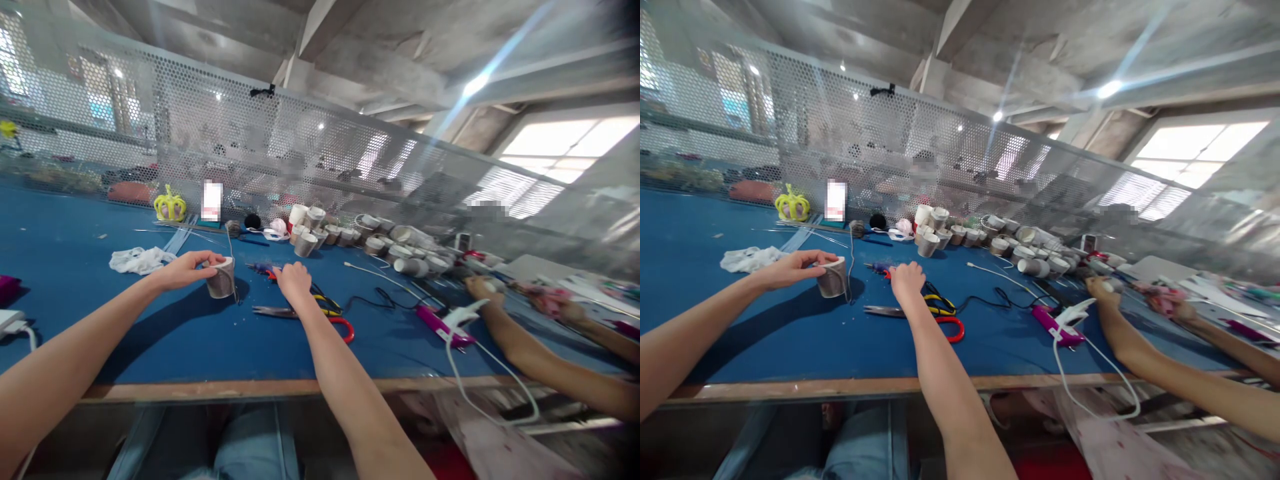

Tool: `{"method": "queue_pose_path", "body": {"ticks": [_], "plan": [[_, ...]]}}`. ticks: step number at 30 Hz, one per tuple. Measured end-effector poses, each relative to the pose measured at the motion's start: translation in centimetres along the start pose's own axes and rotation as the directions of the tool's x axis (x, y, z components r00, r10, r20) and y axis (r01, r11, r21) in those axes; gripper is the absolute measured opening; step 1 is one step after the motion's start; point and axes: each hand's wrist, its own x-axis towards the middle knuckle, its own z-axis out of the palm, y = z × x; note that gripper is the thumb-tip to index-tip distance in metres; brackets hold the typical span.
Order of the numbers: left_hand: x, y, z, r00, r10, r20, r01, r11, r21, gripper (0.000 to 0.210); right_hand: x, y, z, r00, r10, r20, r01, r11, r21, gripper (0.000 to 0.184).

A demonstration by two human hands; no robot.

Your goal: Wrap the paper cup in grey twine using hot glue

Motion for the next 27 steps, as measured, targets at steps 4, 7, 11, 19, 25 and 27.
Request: {"method": "queue_pose_path", "body": {"ticks": [4, 7, 11, 19, 25, 27], "plan": [[-0.1, 0.3, 0.2, 1.000, -0.007, -0.006, 0.007, 1.000, 0.023, 0.019, -2.5, -2.7, 0.6, 0.900, -0.419, 0.120, 0.409, 0.907, 0.094, 0.023], [-0.1, 0.6, 0.3, 1.000, -0.005, -0.015, 0.006, 0.999, 0.046, 0.020, -4.2, -4.2, 2.1, 0.825, -0.538, 0.174, 0.512, 0.841, 0.175, 0.026], [-0.1, 0.8, 0.4, 1.000, 0.006, -0.016, -0.005, 0.998, 0.070, 0.021, -4.9, -4.8, 2.9, 0.814, -0.565, 0.134, 0.539, 0.822, 0.186, 0.013], [-0.1, 0.5, 0.5, 0.999, 0.041, -0.007, -0.040, 0.995, 0.088, 0.020, -4.6, -4.6, 1.0, 0.853, -0.394, 0.342, 0.133, 0.798, 0.588, 0.013], [-0.1, 0.4, 0.6, 0.998, 0.053, 0.023, -0.055, 0.993, 0.105, 0.021, -4.3, -4.5, 0.4, 0.876, -0.439, 0.201, 0.292, 0.813, 0.503, 0.011], [-0.1, 0.4, 0.7, 0.998, 0.058, 0.039, -0.062, 0.991, 0.115, 0.024, -4.2, -4.5, 0.4, 0.878, -0.447, 0.172, 0.339, 0.833, 0.437, 0.013]]}}
